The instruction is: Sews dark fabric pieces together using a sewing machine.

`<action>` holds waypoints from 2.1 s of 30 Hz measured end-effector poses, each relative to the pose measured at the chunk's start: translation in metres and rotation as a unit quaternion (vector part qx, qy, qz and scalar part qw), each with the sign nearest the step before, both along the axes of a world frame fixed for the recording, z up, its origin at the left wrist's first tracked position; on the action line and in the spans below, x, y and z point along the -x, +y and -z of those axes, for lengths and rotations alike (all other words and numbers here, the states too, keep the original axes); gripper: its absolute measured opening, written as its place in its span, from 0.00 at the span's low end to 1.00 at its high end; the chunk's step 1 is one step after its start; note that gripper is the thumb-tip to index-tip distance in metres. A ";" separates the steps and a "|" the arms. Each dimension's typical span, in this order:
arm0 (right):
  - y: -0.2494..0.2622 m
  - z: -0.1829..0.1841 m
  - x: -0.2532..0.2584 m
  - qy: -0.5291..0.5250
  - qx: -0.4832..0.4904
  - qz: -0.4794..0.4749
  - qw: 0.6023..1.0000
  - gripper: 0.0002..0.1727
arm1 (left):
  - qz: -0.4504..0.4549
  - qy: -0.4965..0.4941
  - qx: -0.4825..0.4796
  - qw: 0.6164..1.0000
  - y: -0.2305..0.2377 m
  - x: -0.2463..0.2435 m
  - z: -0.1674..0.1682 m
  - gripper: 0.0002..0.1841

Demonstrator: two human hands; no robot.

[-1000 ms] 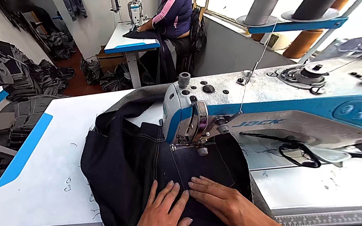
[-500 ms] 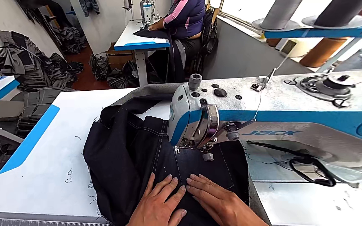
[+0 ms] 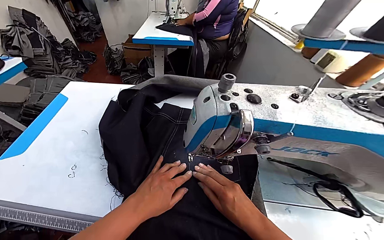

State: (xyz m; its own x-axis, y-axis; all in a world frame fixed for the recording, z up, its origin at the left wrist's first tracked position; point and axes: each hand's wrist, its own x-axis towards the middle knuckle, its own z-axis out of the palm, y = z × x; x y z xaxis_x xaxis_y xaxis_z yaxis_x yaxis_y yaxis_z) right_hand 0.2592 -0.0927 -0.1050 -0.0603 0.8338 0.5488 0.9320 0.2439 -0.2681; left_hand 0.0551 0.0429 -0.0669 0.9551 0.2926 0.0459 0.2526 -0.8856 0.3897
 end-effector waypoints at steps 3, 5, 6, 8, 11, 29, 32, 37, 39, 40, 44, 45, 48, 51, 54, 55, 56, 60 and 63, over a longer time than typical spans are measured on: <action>0.000 0.000 0.002 0.003 -0.002 0.000 1.000 0.17 | 0.006 0.007 0.015 1.000 0.000 0.001 -0.003 0.25; 0.000 -0.001 0.007 0.001 -0.004 0.010 1.000 0.18 | 0.016 -0.004 0.007 1.000 0.005 0.003 -0.001 0.25; 0.000 -0.001 0.012 0.000 -0.006 0.019 1.000 0.18 | 0.024 -0.016 -0.006 1.000 0.008 0.004 0.001 0.25; -0.002 0.000 0.019 -0.005 -0.011 0.038 0.999 0.18 | 0.041 -0.032 -0.026 0.998 0.013 0.005 0.004 0.24; -0.001 0.000 0.021 -0.008 -0.015 0.042 0.999 0.18 | 0.044 -0.024 -0.026 0.998 0.013 0.006 0.001 0.25; 0.016 0.001 0.007 -0.013 -0.024 0.048 0.998 0.18 | 0.047 -0.037 -0.005 0.998 0.032 -0.007 0.001 0.24; 0.020 0.000 0.005 -0.012 -0.021 0.053 0.998 0.18 | 0.052 -0.071 -0.017 0.996 0.036 -0.009 0.005 0.22; 0.021 -0.001 0.002 -0.001 -0.018 0.058 0.998 0.17 | 0.053 -0.102 -0.040 0.993 0.039 -0.012 0.007 0.20; 0.022 -0.002 0.001 0.000 -0.022 0.059 0.998 0.17 | 0.052 -0.103 -0.039 0.992 0.040 -0.012 0.008 0.21; 0.023 -0.002 0.000 0.000 -0.024 0.059 0.998 0.16 | 0.051 -0.101 -0.038 0.993 0.041 -0.012 0.008 0.21; 0.025 -0.001 -0.003 0.018 -0.027 0.056 0.998 0.15 | 0.050 -0.123 -0.044 0.990 0.042 -0.011 0.010 0.20; 0.025 -0.002 -0.003 0.024 -0.026 0.055 0.998 0.14 | 0.051 -0.127 -0.046 0.990 0.042 -0.011 0.011 0.20; 0.024 -0.002 -0.005 0.028 -0.027 0.051 0.998 0.14 | 0.052 -0.128 -0.054 0.989 0.043 -0.013 0.012 0.20; 0.025 -0.003 -0.006 0.031 -0.024 0.052 0.998 0.14 | 0.055 -0.122 -0.058 0.989 0.045 -0.015 0.011 0.20; 0.027 -0.002 -0.007 0.035 -0.029 0.052 0.998 0.14 | 0.054 -0.122 -0.053 0.990 0.047 -0.016 0.010 0.19; 0.027 -0.002 -0.007 0.036 -0.028 0.052 0.998 0.14 | 0.054 -0.124 -0.052 0.989 0.047 -0.016 0.010 0.19; 0.027 -0.002 -0.008 0.039 -0.027 0.051 0.998 0.14 | 0.054 -0.124 -0.051 0.989 0.047 -0.016 0.010 0.19; 0.027 -0.002 -0.010 0.046 -0.027 0.052 0.997 0.14 | 0.053 -0.116 -0.053 0.990 0.047 -0.016 0.009 0.19; 0.026 -0.006 -0.014 0.083 -0.064 0.068 0.992 0.15 | 0.054 -0.117 -0.052 0.990 0.049 -0.017 0.010 0.20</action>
State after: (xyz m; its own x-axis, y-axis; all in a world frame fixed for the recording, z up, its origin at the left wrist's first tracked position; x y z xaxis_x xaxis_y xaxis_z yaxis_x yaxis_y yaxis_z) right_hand 0.2735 -0.0668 -0.0988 0.1479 0.7513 0.6432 0.9038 0.1614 -0.3963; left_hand 0.0717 0.0917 -0.0771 0.9401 0.1708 0.2950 0.0670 -0.9411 0.3314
